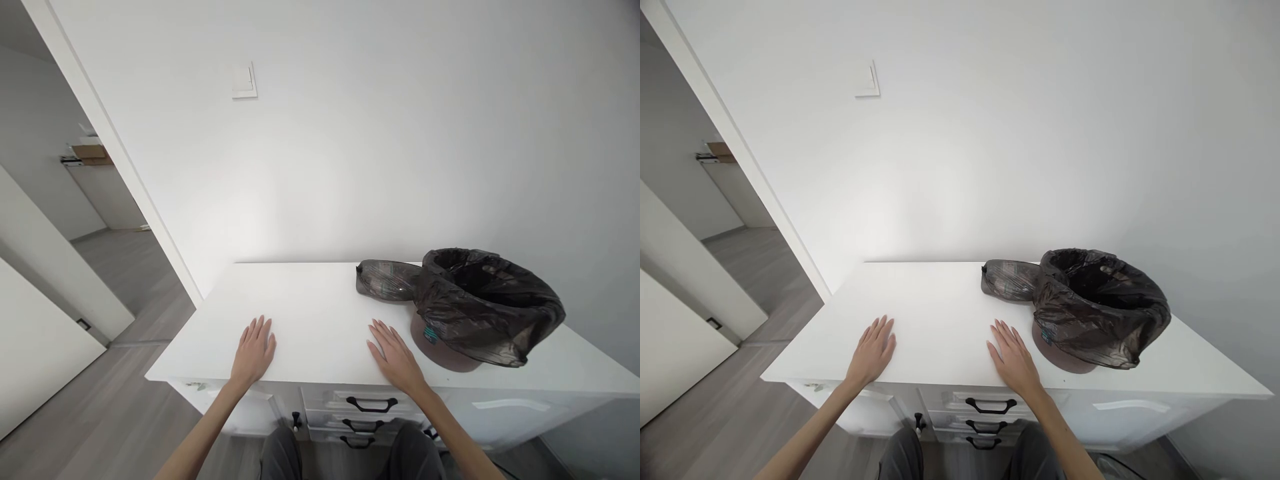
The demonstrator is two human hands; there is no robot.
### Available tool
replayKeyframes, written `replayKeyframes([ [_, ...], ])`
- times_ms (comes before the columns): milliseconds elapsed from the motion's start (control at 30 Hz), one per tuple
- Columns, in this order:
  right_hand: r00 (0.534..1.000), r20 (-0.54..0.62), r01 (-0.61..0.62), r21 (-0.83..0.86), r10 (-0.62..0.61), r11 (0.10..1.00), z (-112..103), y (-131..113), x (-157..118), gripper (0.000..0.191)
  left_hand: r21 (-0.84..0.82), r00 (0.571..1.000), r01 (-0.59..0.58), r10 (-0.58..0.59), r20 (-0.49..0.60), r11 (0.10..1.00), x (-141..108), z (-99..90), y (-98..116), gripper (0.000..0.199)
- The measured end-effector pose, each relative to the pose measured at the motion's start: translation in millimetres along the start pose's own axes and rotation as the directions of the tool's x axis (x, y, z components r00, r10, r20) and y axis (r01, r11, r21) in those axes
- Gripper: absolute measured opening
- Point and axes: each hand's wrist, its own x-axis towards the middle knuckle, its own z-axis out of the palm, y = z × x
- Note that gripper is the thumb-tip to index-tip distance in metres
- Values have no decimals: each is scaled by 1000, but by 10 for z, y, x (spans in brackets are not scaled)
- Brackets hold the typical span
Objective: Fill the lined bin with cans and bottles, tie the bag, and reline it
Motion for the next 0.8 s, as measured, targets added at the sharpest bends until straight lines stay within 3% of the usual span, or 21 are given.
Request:
replayKeyframes([
  [600,1000,-13,-12,30,12,999,-52,-51,12,59,-27,1000,-2,1,-22,1000,4,54,-50,59],
  [800,981,-151,-91,175,118,980,-20,145,149,71,-33,1000,-6,5,-26,999,12,39,-32,59],
])
